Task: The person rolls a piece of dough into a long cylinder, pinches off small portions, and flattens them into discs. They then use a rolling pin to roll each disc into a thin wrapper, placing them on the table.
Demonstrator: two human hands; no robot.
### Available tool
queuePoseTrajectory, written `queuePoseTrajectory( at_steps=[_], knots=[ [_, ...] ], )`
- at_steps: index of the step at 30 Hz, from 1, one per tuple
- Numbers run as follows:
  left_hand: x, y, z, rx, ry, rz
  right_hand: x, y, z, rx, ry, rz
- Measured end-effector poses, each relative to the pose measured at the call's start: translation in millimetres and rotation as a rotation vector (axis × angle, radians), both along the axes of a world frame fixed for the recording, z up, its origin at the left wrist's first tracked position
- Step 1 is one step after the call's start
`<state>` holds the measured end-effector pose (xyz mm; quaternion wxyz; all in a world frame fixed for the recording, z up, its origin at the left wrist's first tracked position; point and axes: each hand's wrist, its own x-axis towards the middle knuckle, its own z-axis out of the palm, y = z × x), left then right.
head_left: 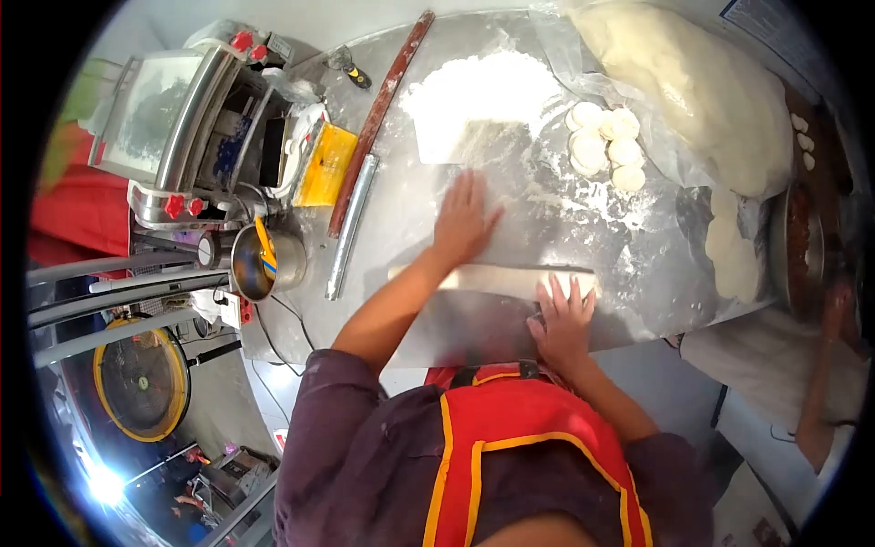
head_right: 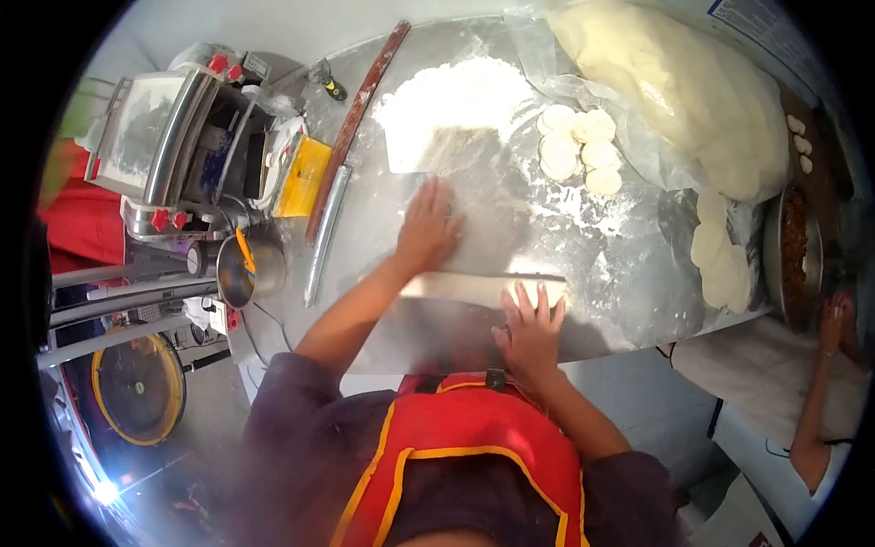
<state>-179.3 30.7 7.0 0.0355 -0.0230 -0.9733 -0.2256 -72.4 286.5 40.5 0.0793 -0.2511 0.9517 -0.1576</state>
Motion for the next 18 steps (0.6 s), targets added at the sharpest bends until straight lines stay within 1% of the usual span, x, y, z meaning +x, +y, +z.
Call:
queuePoseTrajectory(
  at_steps=[2,3,6,7,8,9,10,11,12,14,15,17,18],
  knots=[
    [-51.5,-9.0,-9.5,-0.005,0.059,0.107,3.9,1.8,9.2,-0.035,-0.02,0.0],
    [-64.4,-9.6,-16.2,-0.007,0.085,0.157,4.5,2.8,11.1,-0.053,-0.034,-0.004],
    [-69.6,16.1,-39.9,-0.143,-0.07,0.123,-3.2,9.9,11.0,-0.186,-0.126,-0.067],
    [-53.1,27.2,-36.7,-0.055,-0.14,-0.038,-7.9,14.6,9.6,-0.192,-0.081,-0.075],
    [-31.4,38.4,-32.7,-0.132,-0.138,-0.214,-17.0,20.5,6.7,-0.199,-0.035,-0.081],
    [-1.5,41.9,-23.2,-0.122,-0.143,-0.377,-29.3,24.6,2.9,-0.211,0.015,-0.087],
    [24.9,44.4,-18.7,-0.167,-0.24,-0.447,-44.4,27.8,-1.4,-0.232,0.03,-0.12],
    [47.6,41.0,5.9,-0.185,-0.276,-0.484,-62.5,31.1,-6.3,-0.251,0.044,-0.152],
    [60.8,32.8,22.0,-0.148,-0.401,-0.459,-80.9,33.4,-12.0,-0.27,0.057,-0.182],
    [73.7,7.4,35.9,-0.074,-0.525,-0.341,-119.1,32.5,-36.3,-0.254,0.039,-0.244],
    [77.6,-7.1,37.7,-0.057,-0.528,-0.286,-134.0,27.7,-49.9,-0.245,0.031,-0.272],
    [81.2,-29.3,35.3,-0.023,-0.53,-0.175,-149.8,-8.2,-76.3,-0.057,0.073,-0.197],
    [79.3,-32.0,32.4,-0.049,-0.419,-0.128,-149.2,-28.4,-81.4,0.037,0.095,-0.16]
  ],
)
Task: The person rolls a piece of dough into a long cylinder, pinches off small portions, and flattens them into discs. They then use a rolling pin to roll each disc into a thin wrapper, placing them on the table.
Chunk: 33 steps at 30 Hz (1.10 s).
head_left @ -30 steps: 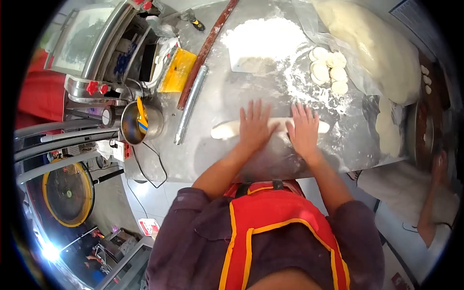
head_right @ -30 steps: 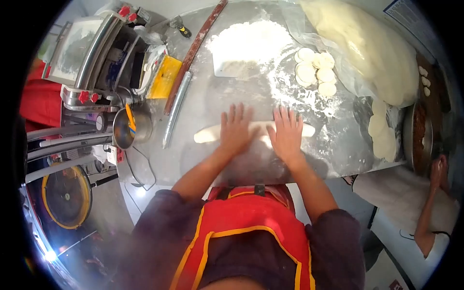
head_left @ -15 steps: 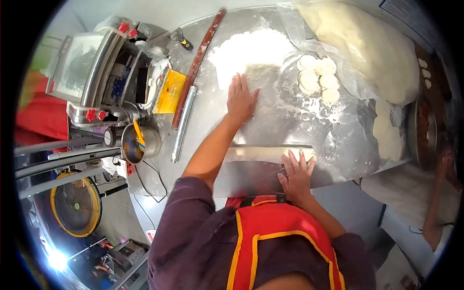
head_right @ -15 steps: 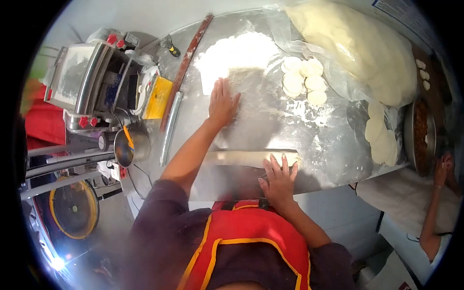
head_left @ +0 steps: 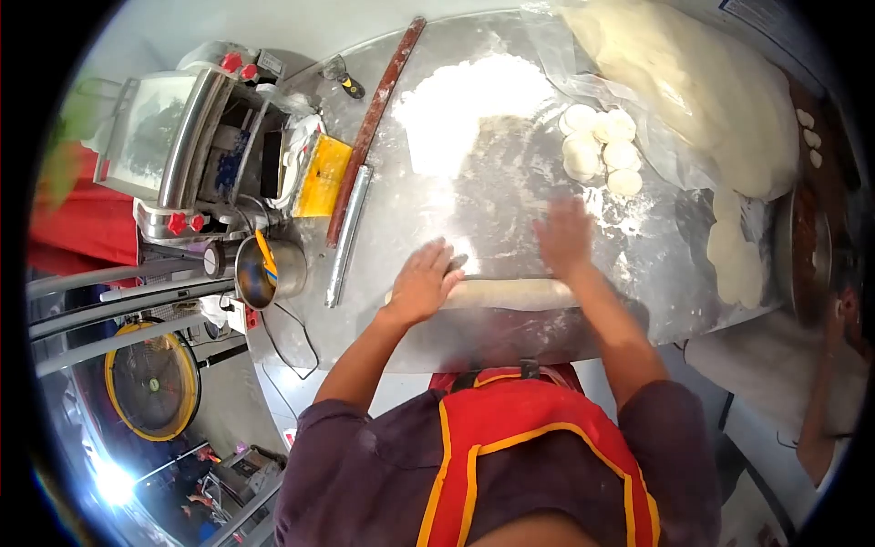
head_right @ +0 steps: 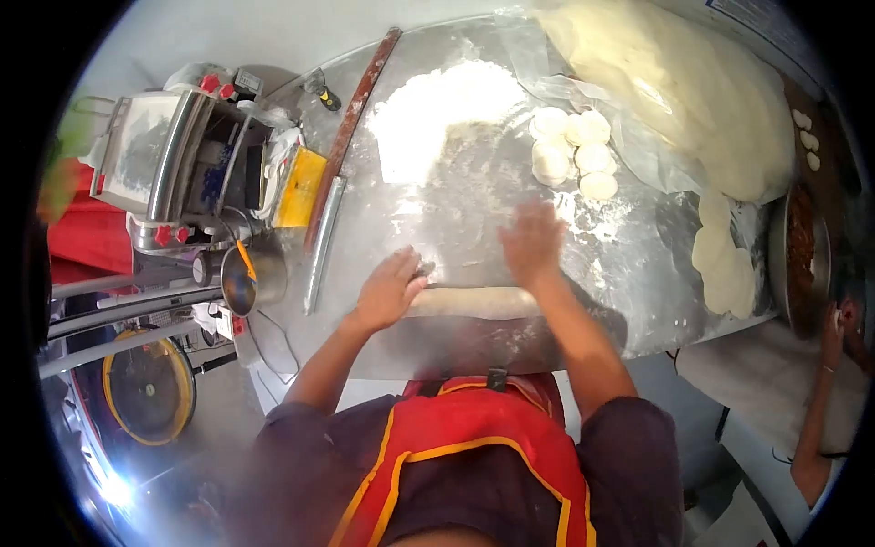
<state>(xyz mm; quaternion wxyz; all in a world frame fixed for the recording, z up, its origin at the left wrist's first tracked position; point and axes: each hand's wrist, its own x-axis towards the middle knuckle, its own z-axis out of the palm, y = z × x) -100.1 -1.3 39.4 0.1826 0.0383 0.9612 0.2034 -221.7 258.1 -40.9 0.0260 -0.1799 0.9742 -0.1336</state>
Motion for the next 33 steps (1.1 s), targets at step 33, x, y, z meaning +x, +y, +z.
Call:
queuePoseTrajectory(
  at_steps=[33],
  knots=[
    [-27.6,163.1,-13.8,0.127,0.181,-0.163,61.5,96.3,67.7,-0.249,-0.247,0.25]
  ],
)
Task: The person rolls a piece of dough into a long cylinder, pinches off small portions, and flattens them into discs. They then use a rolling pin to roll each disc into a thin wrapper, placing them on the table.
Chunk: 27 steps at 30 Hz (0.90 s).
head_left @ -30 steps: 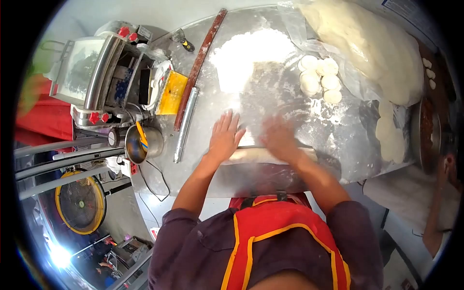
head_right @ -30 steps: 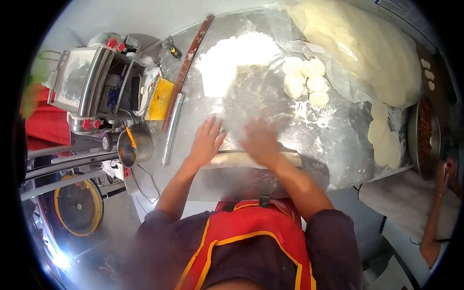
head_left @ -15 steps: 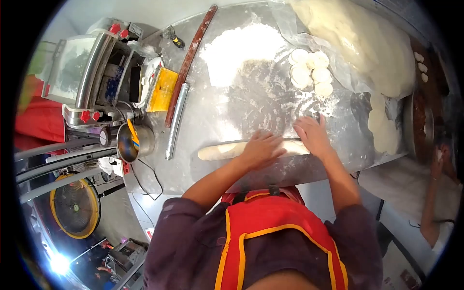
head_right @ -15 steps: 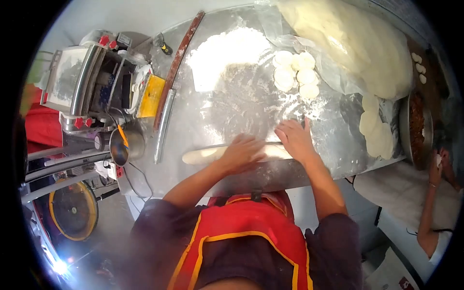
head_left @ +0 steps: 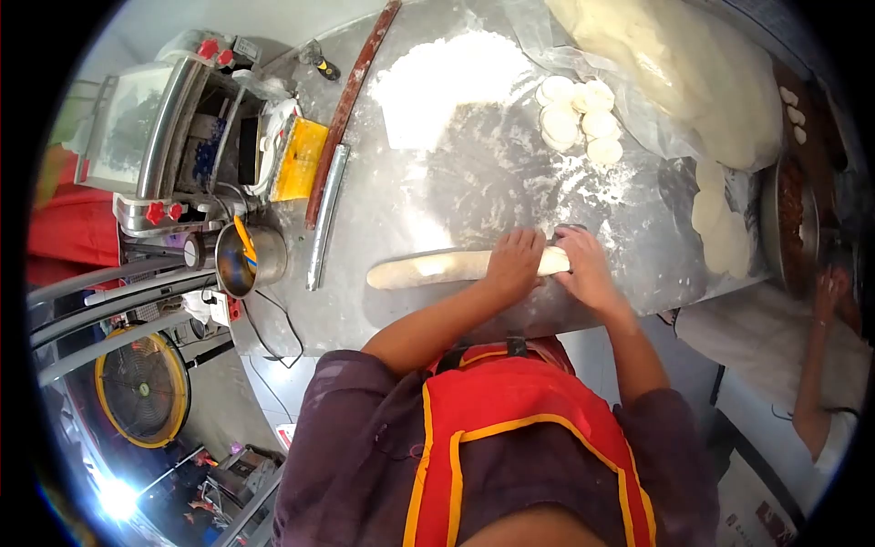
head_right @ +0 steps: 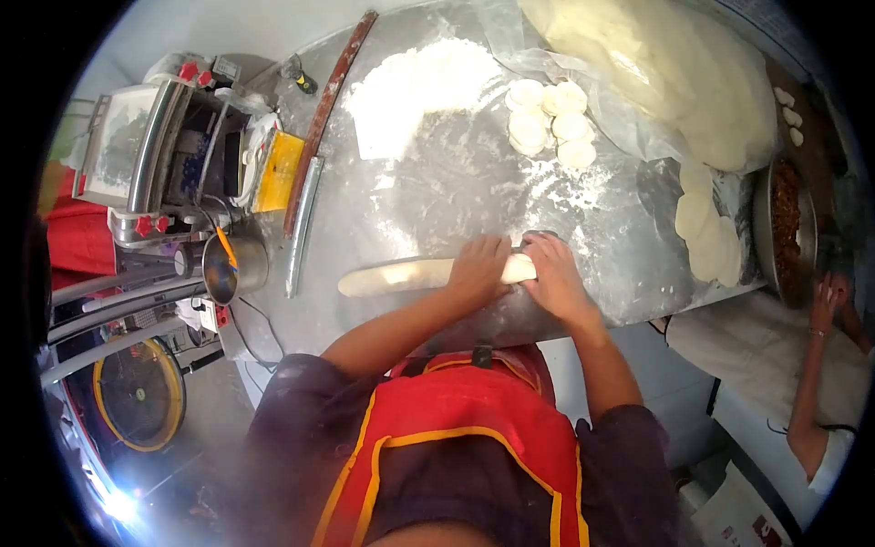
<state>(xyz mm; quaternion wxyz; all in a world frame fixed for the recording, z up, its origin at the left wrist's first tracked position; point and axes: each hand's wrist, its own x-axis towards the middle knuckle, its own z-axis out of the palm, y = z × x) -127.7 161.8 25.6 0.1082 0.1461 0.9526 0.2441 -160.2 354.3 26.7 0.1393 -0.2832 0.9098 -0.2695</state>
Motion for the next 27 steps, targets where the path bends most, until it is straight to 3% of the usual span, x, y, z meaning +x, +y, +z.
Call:
queuePoseTrajectory(
  at_steps=[4,5,7,8,11,15,17,24,27],
  knots=[
    [-11.3,-3.3,-5.5,0.091,0.015,0.05,-16.1,-6.2,33.8,-0.072,-0.353,-0.115],
    [-15.8,-6.2,-7.1,0.161,-0.096,0.069,-18.6,-6.5,36.4,-0.121,-0.408,-0.16],
    [-32.1,-13.4,5.7,0.297,-0.317,0.108,-29.4,-1.3,35.5,-0.418,-0.591,-0.229],
    [-37.4,-16.0,3.5,0.363,-0.271,0.111,-35.0,-0.1,34.9,-0.567,-0.683,-0.261],
    [-52.1,-14.0,29.3,0.326,-0.311,0.126,-51.6,-5.2,48.4,-0.596,-0.804,-0.348],
    [-45.3,2.3,11.2,0.309,-0.164,0.171,-53.6,-11.2,39.8,-0.504,-0.785,-0.366],
    [-39.0,11.5,1.0,0.273,-0.049,0.193,-45.5,-14.8,26.6,-0.413,-0.639,-0.371],
    [-44.2,24.1,-11.7,0.226,-0.111,0.192,-34.5,-12.2,25.2,-0.381,-0.528,-0.373],
    [-41.5,23.3,-7.8,0.228,-0.063,0.174,-35.0,-11.0,30.1,-0.556,-0.779,-0.469]
  ],
)
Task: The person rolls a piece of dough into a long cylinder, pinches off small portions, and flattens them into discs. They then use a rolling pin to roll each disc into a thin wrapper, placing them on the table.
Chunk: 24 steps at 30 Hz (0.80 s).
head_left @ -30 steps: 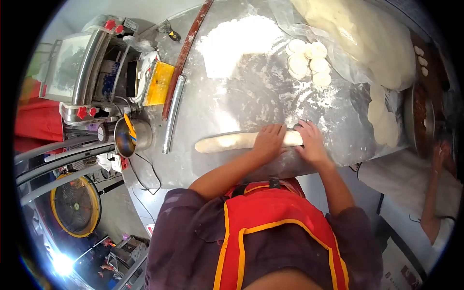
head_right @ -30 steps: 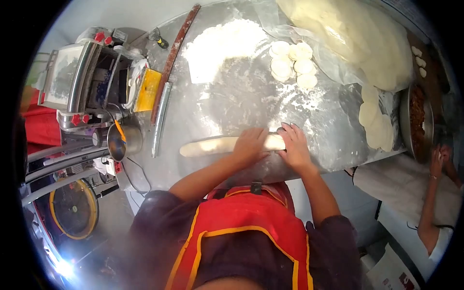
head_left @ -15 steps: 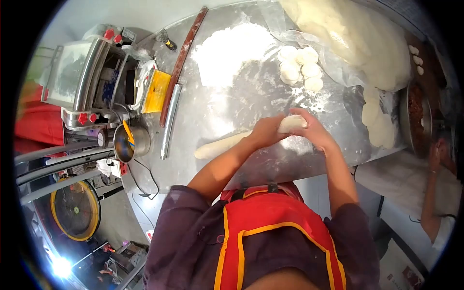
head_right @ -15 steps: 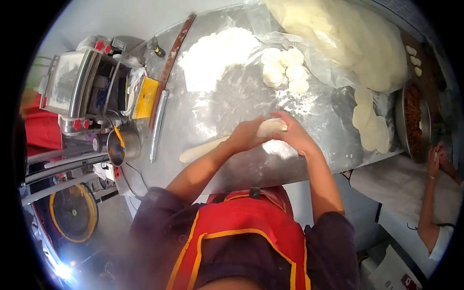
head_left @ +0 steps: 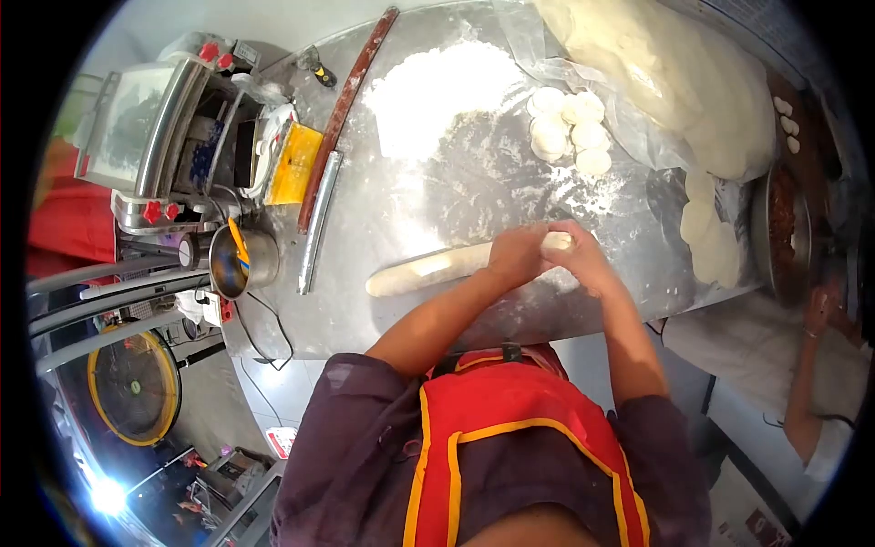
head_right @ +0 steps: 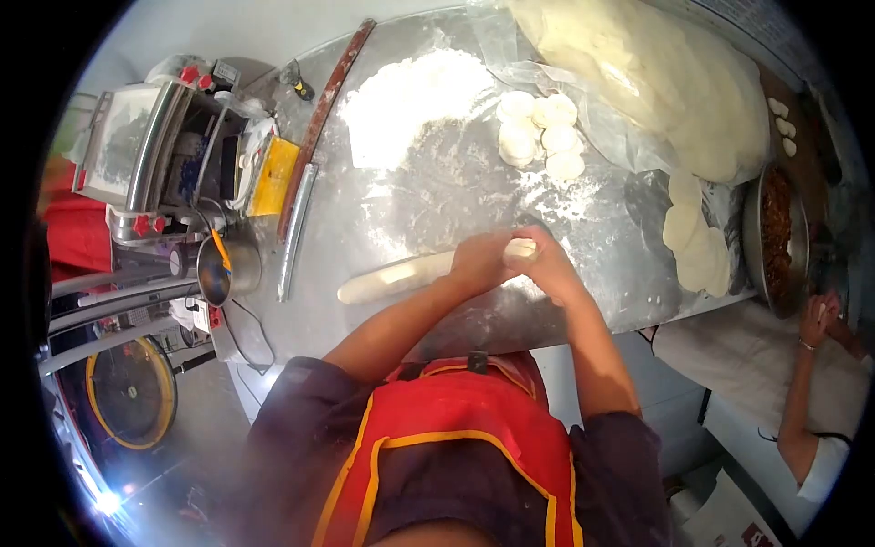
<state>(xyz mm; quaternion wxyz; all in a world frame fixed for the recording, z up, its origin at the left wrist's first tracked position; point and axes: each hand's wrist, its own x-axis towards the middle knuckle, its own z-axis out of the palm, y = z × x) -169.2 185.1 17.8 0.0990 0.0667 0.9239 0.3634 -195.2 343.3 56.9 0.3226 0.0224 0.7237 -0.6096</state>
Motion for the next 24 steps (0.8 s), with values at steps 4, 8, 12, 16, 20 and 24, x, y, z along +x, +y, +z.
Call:
queuePoseTrajectory(
  at_steps=[4,8,12,16,20,24],
  knots=[
    [4.0,1.1,4.4,-0.026,0.022,0.005,1.1,1.3,-11.0,0.073,0.105,0.042],
    [7.4,7.2,-9.8,-0.047,0.083,0.043,10.5,-9.5,6.5,0.261,0.247,0.023],
    [5.6,11.0,-4.2,-0.147,0.025,0.049,13.3,-11.2,1.2,0.35,0.332,0.0],
    [-1.7,11.4,7.9,-0.198,-0.104,-0.041,11.2,-10.3,5.0,0.314,0.255,-0.02],
    [-5.4,12.8,16.2,-0.261,-0.127,-0.103,10.1,-2.9,-6.2,0.153,0.089,-0.108],
    [-15.4,14.6,11.6,-0.303,-0.133,-0.099,10.2,3.4,8.3,-0.032,-0.078,-0.19]
  ],
)
